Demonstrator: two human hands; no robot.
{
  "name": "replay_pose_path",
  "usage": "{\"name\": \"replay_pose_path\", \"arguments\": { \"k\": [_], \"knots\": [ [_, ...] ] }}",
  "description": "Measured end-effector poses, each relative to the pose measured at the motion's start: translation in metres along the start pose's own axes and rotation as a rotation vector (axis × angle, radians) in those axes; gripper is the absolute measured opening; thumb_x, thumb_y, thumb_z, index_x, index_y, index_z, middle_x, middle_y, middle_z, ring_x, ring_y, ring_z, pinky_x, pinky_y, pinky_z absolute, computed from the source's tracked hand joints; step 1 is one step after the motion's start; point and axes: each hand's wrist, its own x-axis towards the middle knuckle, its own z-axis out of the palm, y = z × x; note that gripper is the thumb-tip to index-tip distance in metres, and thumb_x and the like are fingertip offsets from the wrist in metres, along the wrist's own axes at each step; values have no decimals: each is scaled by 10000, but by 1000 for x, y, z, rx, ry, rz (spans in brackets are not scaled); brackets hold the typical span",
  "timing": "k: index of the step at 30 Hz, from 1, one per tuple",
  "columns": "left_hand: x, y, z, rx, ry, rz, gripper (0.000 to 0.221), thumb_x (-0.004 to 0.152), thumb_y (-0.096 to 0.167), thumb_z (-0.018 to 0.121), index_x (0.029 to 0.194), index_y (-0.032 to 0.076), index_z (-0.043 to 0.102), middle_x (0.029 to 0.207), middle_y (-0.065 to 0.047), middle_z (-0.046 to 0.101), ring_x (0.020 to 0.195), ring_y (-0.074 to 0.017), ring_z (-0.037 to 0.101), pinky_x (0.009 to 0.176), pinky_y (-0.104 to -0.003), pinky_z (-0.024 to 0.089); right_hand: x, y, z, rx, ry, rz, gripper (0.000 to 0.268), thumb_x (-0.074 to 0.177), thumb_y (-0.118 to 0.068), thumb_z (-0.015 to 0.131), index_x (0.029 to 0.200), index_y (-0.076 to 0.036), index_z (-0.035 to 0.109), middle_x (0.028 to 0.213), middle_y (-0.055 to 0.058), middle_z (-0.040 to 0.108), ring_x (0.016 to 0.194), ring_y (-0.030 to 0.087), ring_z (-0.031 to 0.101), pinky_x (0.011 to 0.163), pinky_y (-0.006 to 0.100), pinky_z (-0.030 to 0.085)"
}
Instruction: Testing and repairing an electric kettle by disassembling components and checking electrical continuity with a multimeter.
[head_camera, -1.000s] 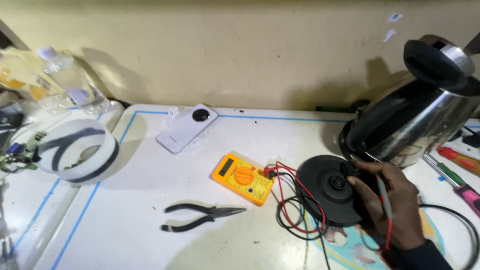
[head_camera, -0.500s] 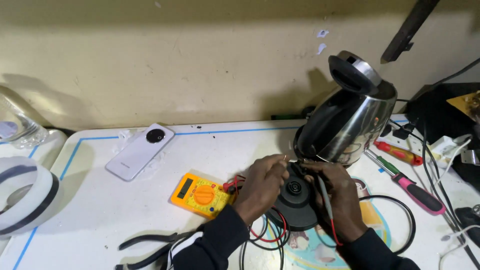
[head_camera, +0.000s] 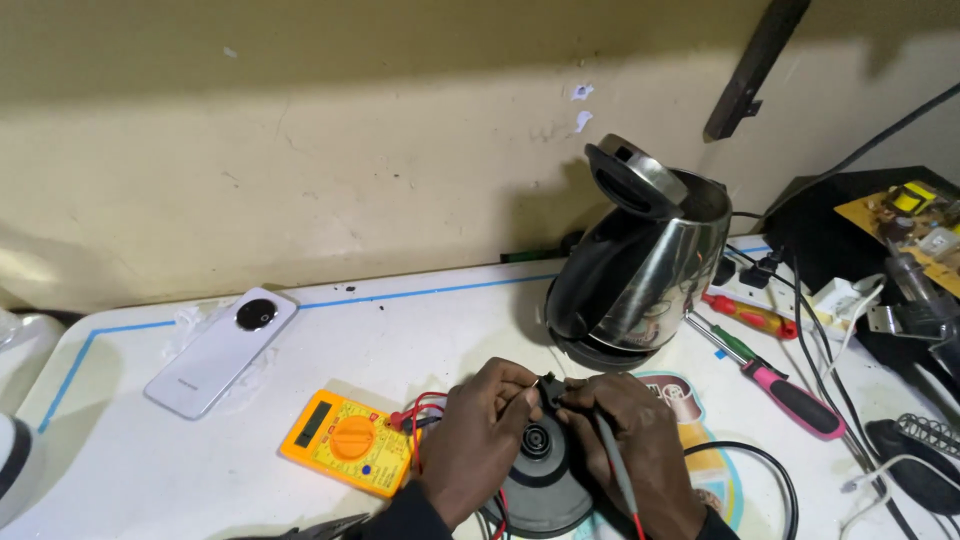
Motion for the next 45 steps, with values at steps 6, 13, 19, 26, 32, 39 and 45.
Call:
{"name": "replay_pose_path", "arguments": {
  "k": [6, 13, 19, 26, 32, 39, 45],
  "knots": [
    [7, 10, -7, 203, -122, 110, 607, 902, 345, 688, 1498, 346, 577, 842, 18, 531, 576, -122, 421, 587, -309, 374, 0, -1, 4, -2, 39, -88, 59, 853, -40, 695, 879, -86, 669, 887, 64, 762, 772, 256, 716, 740, 369, 540],
    [9, 11, 0, 297, -91, 266, 353, 918, 346, 644, 1234, 203, 710, 1021, -9, 725, 823, -221, 670, 739, -381, 497, 1, -6, -10, 136, -81, 105, 286, 928, -261, 595, 1086, -96, 767, 1053, 73, 809, 1011, 246, 702, 887, 379, 522],
    [5, 15, -4, 315, -103, 255, 379, 953, 345, 630, 1300, 200, 679, 927, -20, 636, 821, -240, 641, 698, -396, 458, 1, -3, -7, 483, 75, 515, 416, 963, -240, 523, 1174, -29, 813, 964, 78, 658, 804, 203, 625, 710, 351, 491],
    [10, 6, 0, 327, -106, 259, 394, 944, 366, 646, 1290, 178, 677, 987, -21, 664, 882, -241, 663, 738, -398, 480, 4, -13, -8, 536, 177, 633, 226, 782, -130, 801, 953, 17, 791, 929, 186, 863, 913, 269, 834, 761, 357, 645],
    [9, 5, 1, 328, -101, 244, 387, 943, 355, 653, 1292, 190, 679, 971, -16, 651, 836, -228, 636, 722, -391, 466, 2, -8, -8, 516, 174, 526, 180, 781, -129, 809, 914, -9, 825, 901, 144, 849, 889, 255, 821, 769, 354, 647],
    [8, 3, 2, 332, -105, 231, 377, 949, 345, 645, 1294, 196, 673, 983, -3, 652, 887, -214, 648, 741, -387, 478, -2, -3, -6, 499, 183, 528, 183, 800, -147, 805, 905, 3, 814, 857, 135, 822, 815, 244, 780, 701, 345, 609],
    [7, 7, 1, 341, -110, 243, 414, 953, 348, 639, 1327, 172, 656, 1007, -31, 656, 896, -232, 660, 742, -400, 489, -2, -3, -5, 504, 174, 517, 169, 795, -132, 804, 914, -13, 817, 904, 146, 842, 897, 267, 821, 767, 365, 669]
  ]
}}
